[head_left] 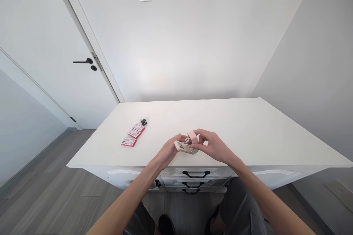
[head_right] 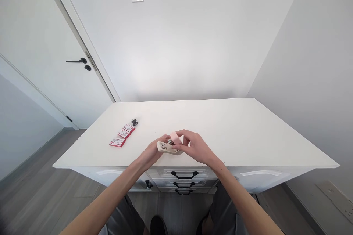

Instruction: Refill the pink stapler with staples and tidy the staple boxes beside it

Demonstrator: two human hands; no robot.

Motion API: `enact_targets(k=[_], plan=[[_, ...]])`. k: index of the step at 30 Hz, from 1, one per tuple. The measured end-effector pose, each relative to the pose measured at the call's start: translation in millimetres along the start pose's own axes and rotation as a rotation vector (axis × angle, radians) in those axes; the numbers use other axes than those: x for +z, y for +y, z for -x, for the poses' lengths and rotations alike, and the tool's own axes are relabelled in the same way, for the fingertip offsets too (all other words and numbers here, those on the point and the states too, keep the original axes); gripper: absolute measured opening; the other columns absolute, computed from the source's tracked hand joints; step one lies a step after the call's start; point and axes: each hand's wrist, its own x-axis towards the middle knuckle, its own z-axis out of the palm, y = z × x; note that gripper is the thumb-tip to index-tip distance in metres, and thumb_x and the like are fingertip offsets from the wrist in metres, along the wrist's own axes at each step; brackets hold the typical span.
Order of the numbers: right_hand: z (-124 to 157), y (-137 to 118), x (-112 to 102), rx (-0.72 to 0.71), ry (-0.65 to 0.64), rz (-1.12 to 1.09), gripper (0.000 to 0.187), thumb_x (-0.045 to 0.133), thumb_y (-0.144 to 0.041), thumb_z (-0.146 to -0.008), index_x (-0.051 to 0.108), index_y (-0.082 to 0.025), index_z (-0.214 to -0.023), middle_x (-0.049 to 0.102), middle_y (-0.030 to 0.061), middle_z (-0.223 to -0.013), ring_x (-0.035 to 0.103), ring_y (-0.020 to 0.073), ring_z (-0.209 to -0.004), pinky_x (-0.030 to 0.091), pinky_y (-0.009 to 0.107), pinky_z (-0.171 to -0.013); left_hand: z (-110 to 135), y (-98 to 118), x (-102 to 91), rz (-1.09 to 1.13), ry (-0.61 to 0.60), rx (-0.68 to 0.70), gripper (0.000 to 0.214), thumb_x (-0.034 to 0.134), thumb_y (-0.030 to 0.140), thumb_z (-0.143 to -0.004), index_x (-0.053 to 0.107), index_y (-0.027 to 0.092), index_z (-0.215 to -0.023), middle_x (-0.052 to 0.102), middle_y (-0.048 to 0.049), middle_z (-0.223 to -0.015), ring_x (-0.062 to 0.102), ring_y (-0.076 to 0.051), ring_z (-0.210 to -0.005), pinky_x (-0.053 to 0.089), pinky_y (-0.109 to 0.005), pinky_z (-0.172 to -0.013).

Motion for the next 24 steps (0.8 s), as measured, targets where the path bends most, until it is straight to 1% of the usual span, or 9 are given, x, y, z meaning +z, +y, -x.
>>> enact_targets(k=[2,4,8,10,12,15,19,21,24], plan=[[0,2,-2,-0.006,0.034,0.136,0.027,0.067,-0.052,-0.094,0.069,-0.028,-0.107,0.070,-0.0004,-0.093,0.056,0.0152,-0.068,0.047,0.030,-0.067,2,-2,-6.1,-0.096,0.145,0.044,0.049,0.040,0.058,-0.103,0.071,0.020,-0.111,0.071,-0.0101,-0.117,0.063,-0.026,-0.113,0.049,-0.042,-0.098],[0,6,-2,-0.017,0.058,0.271,0.024,0.064,-0.051,-0.097,0.068,-0.029,-0.105,0.070,-0.0002,-0.098,0.058,0.0153,-0.069,0.047,0.030,-0.068,4,-7,-10.3,-0.260,0.228,0.118,0.043,0.041,0.055,-0.104,0.070,0.024,-0.112,0.070,-0.0072,-0.121,0.061,-0.024,-0.117,0.046,-0.041,-0.102],[-6,17,3,-0.045,0.048,0.538,0.022,0.056,-0.048,-0.102,0.066,-0.030,-0.110,0.069,0.0011,-0.100,0.063,0.0169,-0.075,0.045,0.029,-0.067,5,-25,-12.2,-0.641,0.243,0.369,0.029,0.051,0.043,-0.104,0.066,0.026,-0.121,0.068,-0.0064,-0.127,0.060,-0.023,-0.119,0.046,-0.040,-0.104],[-9,21,7,-0.050,0.019,0.628,0.021,0.054,-0.045,-0.104,0.065,-0.030,-0.113,0.068,0.0017,-0.102,0.065,0.0172,-0.077,0.044,0.028,-0.065,2,-34,-11.9,-0.776,0.240,0.465,0.024,0.055,0.038,-0.102,0.066,0.025,-0.120,0.069,-0.0069,-0.123,0.060,-0.023,-0.117,0.046,-0.041,-0.102],[-12,24,10,-0.048,-0.011,0.691,0.020,0.053,-0.042,-0.105,0.065,-0.030,-0.115,0.068,0.0019,-0.105,0.066,0.0170,-0.078,0.042,0.027,-0.063,-2,-41,-11.9,-0.871,0.247,0.511,0.019,0.057,0.034,-0.102,0.066,0.024,-0.114,0.070,-0.0066,-0.115,0.061,-0.023,-0.108,0.047,-0.041,-0.097],[-16,24,13,-0.037,-0.048,0.754,0.017,0.053,-0.040,-0.106,0.065,-0.030,-0.113,0.068,0.0015,-0.105,0.065,0.0159,-0.075,0.039,0.027,-0.060,-7,-48,-12.2,-0.926,0.283,0.513,0.013,0.058,0.032,-0.101,0.067,0.023,-0.103,0.067,-0.0059,-0.105,0.059,-0.022,-0.099,0.046,-0.038,-0.089],[-19,24,16,-0.032,-0.069,0.768,0.014,0.053,-0.037,-0.105,0.064,-0.029,-0.109,0.066,0.0017,-0.102,0.063,0.0156,-0.072,0.035,0.027,-0.057,-10,-49,-11.2,-0.889,0.295,0.416,0.019,0.058,0.037,-0.099,0.067,0.022,-0.091,0.063,-0.0035,-0.092,0.055,-0.018,-0.082,0.044,-0.033,-0.077],[-20,25,17,-0.038,-0.074,0.753,0.013,0.053,-0.037,-0.105,0.064,-0.029,-0.105,0.065,0.0021,-0.099,0.062,0.0160,-0.070,0.034,0.028,-0.057,-10,-48,-10.6,-0.842,0.264,0.360,0.022,0.057,0.040,-0.099,0.069,0.023,-0.092,0.062,-0.0019,-0.085,0.052,-0.016,-0.072,0.042,-0.032,-0.071],[-20,28,18,-0.046,-0.069,0.721,0.013,0.054,-0.037,-0.104,0.064,-0.029,-0.102,0.065,0.0022,-0.097,0.060,0.0165,-0.068,0.033,0.029,-0.057,-11,-47,-10.6,-0.765,0.222,0.306,0.024,0.057,0.043,-0.098,0.071,0.023,-0.097,0.064,-0.0015,-0.082,0.052,-0.017,-0.069,0.041,-0.031,-0.070]])
